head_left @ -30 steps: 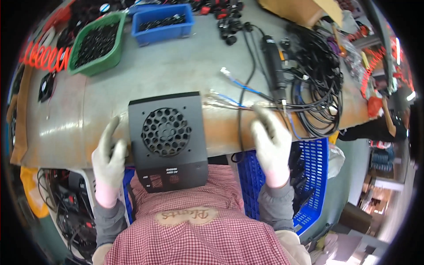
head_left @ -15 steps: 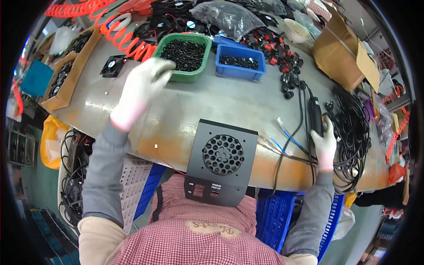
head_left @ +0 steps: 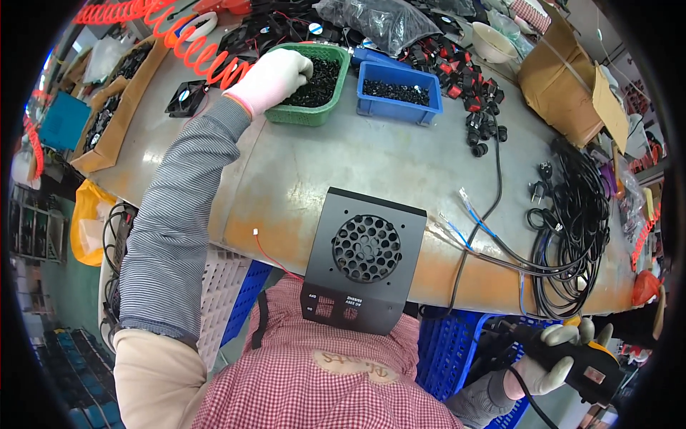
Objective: The person assembles a cooling fan, a power switch, and a power cable into an electronics housing unit, securing the components with screws using an electric screwdriver.
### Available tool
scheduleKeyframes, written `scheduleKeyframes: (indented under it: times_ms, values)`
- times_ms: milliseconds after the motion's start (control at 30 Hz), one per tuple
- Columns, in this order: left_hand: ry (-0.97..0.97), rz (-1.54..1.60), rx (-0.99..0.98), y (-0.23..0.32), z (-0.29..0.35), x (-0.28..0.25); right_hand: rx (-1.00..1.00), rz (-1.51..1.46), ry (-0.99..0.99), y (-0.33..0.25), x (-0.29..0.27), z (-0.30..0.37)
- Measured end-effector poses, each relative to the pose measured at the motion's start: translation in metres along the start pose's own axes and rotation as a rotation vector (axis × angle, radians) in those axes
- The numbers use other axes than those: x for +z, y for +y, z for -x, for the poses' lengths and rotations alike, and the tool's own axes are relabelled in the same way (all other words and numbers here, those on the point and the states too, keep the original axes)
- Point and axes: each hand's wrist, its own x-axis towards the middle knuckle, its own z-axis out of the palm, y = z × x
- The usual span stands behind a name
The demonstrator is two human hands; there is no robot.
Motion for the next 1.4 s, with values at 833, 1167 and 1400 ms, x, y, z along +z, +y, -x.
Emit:
scheduleKeyframes:
  times_ms: [833,1167,1400]
  values:
    - [0.086,1.028,-0.453,0.012,0.022,-0.029,-0.278,-0.52,-0.372,-0.053,0.079,0.02]
    - [0.048,0.573,-0.063,-0.06,-0.001,0.047,0.189,-0.844,-0.343,-0.035,0.06,0.042]
    - [0.149,1.58,-0.347,0.071,0.059,-0.018,0.522,-0.469,-0.233,-0.036,0.06,0.028]
